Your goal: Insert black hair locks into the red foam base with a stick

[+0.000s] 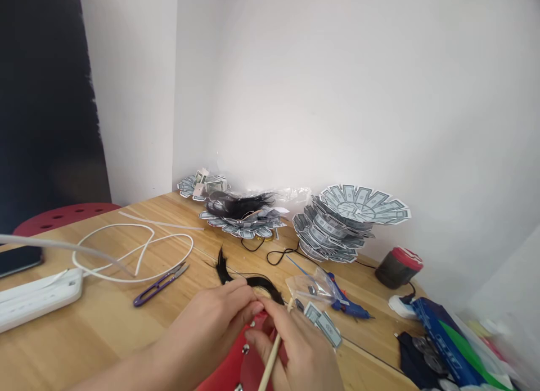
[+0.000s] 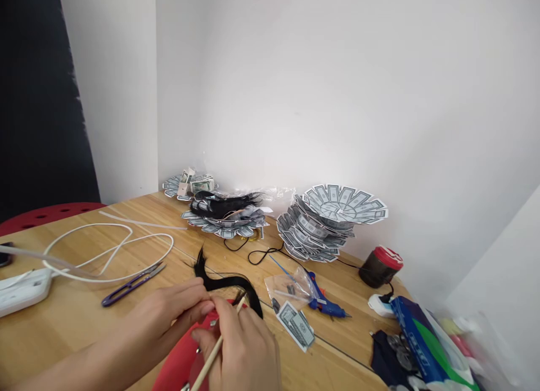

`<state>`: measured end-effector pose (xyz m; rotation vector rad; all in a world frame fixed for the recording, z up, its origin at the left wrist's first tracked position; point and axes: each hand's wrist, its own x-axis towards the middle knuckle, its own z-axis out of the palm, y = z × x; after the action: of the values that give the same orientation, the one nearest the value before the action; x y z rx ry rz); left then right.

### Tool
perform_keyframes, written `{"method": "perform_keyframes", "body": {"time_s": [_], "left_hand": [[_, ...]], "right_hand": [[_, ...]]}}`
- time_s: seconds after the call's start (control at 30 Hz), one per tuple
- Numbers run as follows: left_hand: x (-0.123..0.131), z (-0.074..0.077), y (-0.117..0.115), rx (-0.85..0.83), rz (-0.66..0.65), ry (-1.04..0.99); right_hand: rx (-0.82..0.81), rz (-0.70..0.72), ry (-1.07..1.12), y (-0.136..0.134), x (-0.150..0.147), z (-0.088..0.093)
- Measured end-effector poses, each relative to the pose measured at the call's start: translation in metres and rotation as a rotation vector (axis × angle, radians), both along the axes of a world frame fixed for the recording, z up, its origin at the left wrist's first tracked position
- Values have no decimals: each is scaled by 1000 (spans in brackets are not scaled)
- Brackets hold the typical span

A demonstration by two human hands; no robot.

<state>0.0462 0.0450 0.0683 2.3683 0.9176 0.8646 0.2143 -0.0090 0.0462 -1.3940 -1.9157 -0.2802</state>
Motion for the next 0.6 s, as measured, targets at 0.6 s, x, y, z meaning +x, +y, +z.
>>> {"method": "perform_keyframes", "body": {"time_s": [0.6], "left_hand": [[-14, 24, 2, -291, -115, -147]], "right_hand": [[-143, 127, 84, -3, 6, 20]]}}
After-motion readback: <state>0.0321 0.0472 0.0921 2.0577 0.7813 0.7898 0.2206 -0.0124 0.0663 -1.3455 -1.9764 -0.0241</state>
